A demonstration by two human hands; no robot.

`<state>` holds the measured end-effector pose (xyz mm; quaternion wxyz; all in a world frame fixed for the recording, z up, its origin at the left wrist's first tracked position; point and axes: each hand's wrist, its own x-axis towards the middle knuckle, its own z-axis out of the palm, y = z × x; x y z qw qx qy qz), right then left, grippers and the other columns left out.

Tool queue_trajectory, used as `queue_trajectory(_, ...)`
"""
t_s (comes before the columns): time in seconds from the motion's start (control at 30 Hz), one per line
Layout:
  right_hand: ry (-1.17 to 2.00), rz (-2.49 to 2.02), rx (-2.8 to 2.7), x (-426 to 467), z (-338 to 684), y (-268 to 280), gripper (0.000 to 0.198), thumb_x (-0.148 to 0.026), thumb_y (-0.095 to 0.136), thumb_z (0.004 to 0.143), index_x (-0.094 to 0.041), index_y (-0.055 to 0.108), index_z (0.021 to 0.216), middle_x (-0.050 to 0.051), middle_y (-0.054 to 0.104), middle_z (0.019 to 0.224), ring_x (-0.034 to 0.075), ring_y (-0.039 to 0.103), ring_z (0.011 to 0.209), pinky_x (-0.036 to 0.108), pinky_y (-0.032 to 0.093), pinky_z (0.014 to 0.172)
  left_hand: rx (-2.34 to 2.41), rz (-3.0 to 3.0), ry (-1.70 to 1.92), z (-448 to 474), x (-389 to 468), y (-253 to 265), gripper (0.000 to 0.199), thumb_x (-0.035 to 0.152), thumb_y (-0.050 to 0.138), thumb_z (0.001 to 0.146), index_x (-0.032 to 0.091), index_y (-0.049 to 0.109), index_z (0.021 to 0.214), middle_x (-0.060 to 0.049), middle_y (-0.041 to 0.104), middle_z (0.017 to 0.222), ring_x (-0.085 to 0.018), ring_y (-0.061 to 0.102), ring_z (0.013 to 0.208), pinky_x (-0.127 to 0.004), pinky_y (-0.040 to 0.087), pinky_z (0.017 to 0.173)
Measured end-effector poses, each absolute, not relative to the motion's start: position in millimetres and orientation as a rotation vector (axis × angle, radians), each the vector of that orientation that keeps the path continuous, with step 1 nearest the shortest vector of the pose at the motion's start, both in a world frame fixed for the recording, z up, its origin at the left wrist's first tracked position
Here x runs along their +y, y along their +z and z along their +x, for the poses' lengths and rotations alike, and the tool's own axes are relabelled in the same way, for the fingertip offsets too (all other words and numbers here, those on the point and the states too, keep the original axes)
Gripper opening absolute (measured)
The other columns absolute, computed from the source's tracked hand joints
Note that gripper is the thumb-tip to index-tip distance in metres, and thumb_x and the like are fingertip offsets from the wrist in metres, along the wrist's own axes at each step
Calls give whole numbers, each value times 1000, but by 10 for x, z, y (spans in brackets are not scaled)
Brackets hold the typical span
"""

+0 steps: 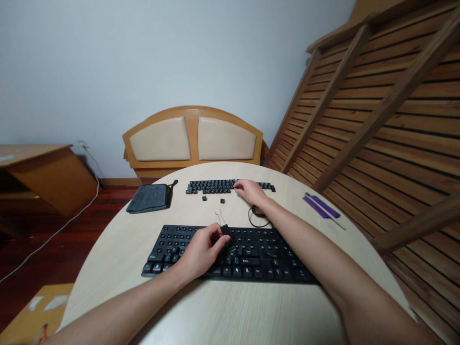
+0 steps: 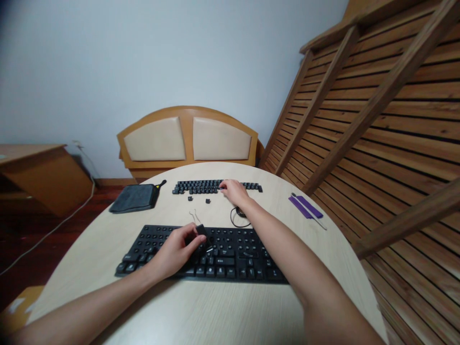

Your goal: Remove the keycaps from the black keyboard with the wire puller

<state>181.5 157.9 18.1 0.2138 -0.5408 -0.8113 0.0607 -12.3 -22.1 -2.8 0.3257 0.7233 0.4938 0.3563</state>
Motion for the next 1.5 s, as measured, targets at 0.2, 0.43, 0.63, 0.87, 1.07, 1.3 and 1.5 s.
queue_trajectory(0.2,147,-1613,-2253,1682,1738,24,23,-22,63,87,-24,70,109,5,73,110,20,64,103,26,45,86,1291,1884,934,-121,-223,-44,20,32,56,91,19,54,76,1,58,69,-16,52,66,-28,38,64)
queue_trajectory(0.43,122,-1655,-2251,1677,1721,-34,21,-26,62,88,-25,69,108,5,72,110,21,64,104,28,45,86,1284,1875,936,-123,-224,-35,20,32,56,91,19,55,77,1,59,69,-17,53,67,-28,38,64)
queue_trajectory(0.63,102,-1651,-2242,1676,1698,-43,22,-25,61,88,-25,69,109,4,72,110,21,64,103,28,46,85,1287,1878,926,-124,-229,-42,20,32,55,91,19,54,77,2,57,69,-16,51,66,-28,37,64)
queue_trajectory(0.87,100,-1666,-2219,1704,1654,-94,24,-22,58,89,-24,68,110,4,73,108,20,65,101,28,46,85,1295,1883,922,-114,-227,-37,20,31,55,91,19,52,75,2,56,67,-16,50,65,-29,37,65)
queue_trajectory(1.07,102,-1664,-2210,1691,1648,-76,24,-21,59,89,-24,69,110,4,73,108,20,65,101,28,45,88,1291,1878,934,-116,-225,-35,21,33,56,90,19,53,75,2,56,67,-16,50,65,-29,37,64)
queue_trajectory(1.3,105,-1658,-2211,1668,1646,-64,25,-21,58,88,-23,69,110,4,73,108,20,64,103,29,44,90,1298,1879,931,-116,-226,-30,21,34,55,91,19,53,75,2,56,67,-16,51,65,-28,37,63)
queue_trajectory(1.5,106,-1635,-2228,1620,1663,55,26,-20,63,84,-22,68,109,5,73,107,22,64,102,30,45,87,1300,1882,927,-115,-218,-34,21,34,55,91,19,53,76,2,56,68,-16,51,65,-28,37,63)
